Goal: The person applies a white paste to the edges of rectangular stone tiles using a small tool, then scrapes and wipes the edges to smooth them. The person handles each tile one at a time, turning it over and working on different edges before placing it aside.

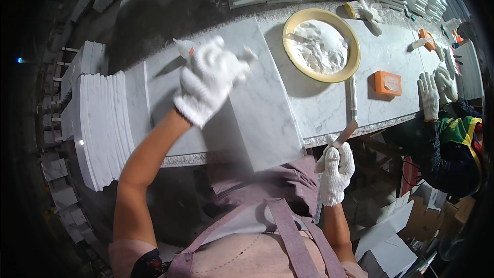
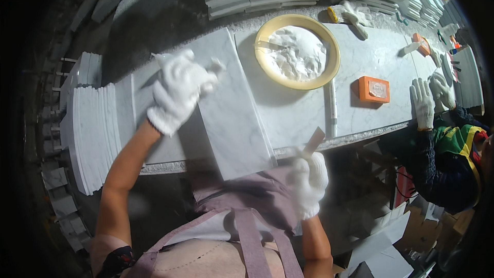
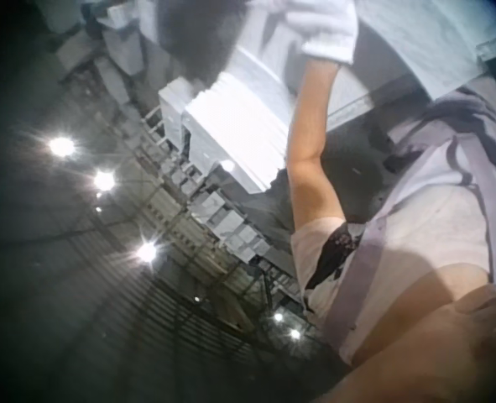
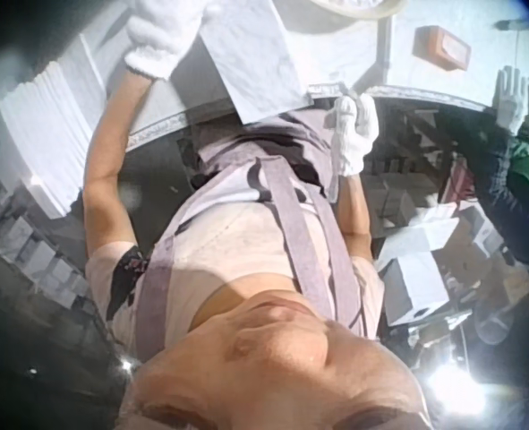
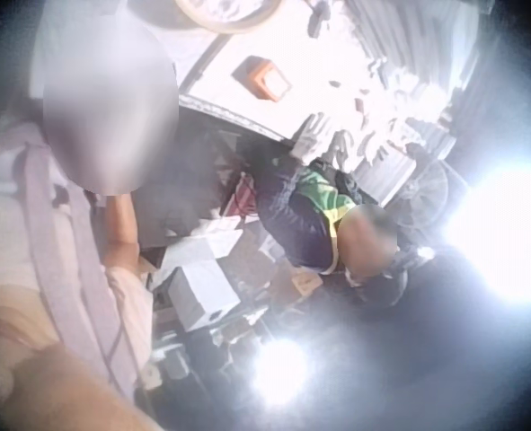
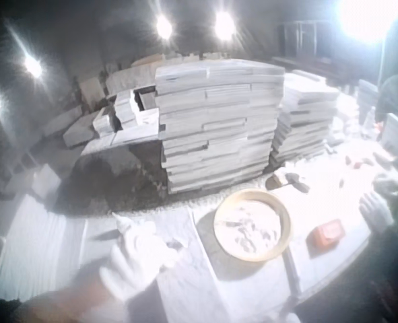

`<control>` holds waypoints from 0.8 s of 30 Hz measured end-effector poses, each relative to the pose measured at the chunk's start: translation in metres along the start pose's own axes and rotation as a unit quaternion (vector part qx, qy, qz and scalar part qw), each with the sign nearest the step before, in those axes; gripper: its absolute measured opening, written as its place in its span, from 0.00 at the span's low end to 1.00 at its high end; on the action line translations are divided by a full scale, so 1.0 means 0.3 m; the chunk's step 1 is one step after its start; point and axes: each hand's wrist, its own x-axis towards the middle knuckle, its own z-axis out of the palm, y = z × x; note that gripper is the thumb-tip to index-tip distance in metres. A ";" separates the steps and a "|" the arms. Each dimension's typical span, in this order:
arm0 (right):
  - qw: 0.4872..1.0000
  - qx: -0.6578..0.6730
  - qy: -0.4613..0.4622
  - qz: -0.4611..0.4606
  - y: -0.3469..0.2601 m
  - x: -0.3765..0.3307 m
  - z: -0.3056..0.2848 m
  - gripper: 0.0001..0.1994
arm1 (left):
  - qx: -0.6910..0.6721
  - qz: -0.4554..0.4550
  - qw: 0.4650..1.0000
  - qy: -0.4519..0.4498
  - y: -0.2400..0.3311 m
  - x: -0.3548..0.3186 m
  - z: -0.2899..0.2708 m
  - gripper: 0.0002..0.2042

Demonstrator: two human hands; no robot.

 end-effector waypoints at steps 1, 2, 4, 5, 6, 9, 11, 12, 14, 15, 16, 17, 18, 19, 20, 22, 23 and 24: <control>1.000 0.001 -0.001 0.008 -0.002 -0.001 0.000 0.18 | -0.053 -0.087 0.993 -0.058 -0.015 0.005 0.005 0.08; 1.000 0.002 -0.006 0.021 -0.002 -0.002 0.000 0.18 | -0.057 -0.088 0.993 -0.046 -0.014 0.004 0.011 0.09; 1.000 0.003 0.004 0.008 0.001 0.000 0.001 0.17 | -0.067 -0.006 0.996 -0.051 -0.018 0.006 0.017 0.09; 1.000 0.002 0.007 0.012 0.003 0.004 0.003 0.17 | -0.055 0.022 0.998 0.013 -0.022 0.011 0.018 0.09; 1.000 0.011 0.007 0.007 0.005 0.005 0.004 0.17 | -0.074 -0.015 0.997 0.029 -0.013 0.012 0.018 0.09; 1.000 -0.013 -0.008 -0.017 0.006 0.009 0.011 0.17 | -0.096 -0.011 0.995 -0.002 -0.006 0.023 0.011 0.10; 1.000 -0.004 -0.010 -0.021 -0.001 0.006 0.016 0.16 | -0.103 -0.004 0.993 -0.060 0.000 0.033 0.008 0.09; 1.000 -0.005 -0.006 -0.013 -0.006 0.005 0.019 0.16 | -0.129 0.014 0.988 -0.079 0.000 0.038 0.006 0.10; 1.000 -0.010 -0.001 -0.015 -0.016 0.000 0.022 0.16 | -0.133 0.050 0.989 -0.045 -0.005 0.042 0.004 0.10; 1.000 0.008 -0.005 -0.012 -0.019 -0.004 0.022 0.16 | -0.119 0.043 0.991 -0.053 -0.009 0.042 0.003 0.10; 1.000 0.023 -0.007 -0.005 -0.021 -0.006 0.020 0.16 | -0.104 0.022 0.992 -0.061 -0.012 0.038 0.002 0.10; 0.999 0.042 -0.011 0.006 -0.022 -0.008 0.019 0.16 | -0.101 -0.027 0.989 -0.101 -0.019 0.036 0.002 0.09; 1.000 0.025 -0.006 0.002 -0.023 -0.008 0.017 0.16 | -0.097 0.007 0.989 -0.108 -0.019 0.029 0.004 0.10; 1.000 0.012 -0.002 -0.001 -0.021 -0.007 0.015 0.16 | -0.091 0.012 0.991 -0.095 -0.024 0.024 0.006 0.10; 1.000 0.005 0.010 -0.014 -0.020 -0.006 0.011 0.16 | -0.077 0.036 0.992 -0.095 -0.021 0.016 0.012 0.11; 1.000 0.014 0.002 -0.016 -0.016 -0.008 0.006 0.16 | -0.040 0.019 0.995 -0.094 -0.022 0.003 0.020 0.13; 1.000 0.003 -0.002 -0.019 -0.015 -0.010 0.005 0.16 | -0.032 0.005 0.993 -0.117 -0.023 0.000 0.023 0.13; 1.000 -0.008 -0.003 -0.021 -0.015 -0.011 0.002 0.16 | -0.035 0.006 0.993 -0.110 -0.022 -0.002 0.024 0.13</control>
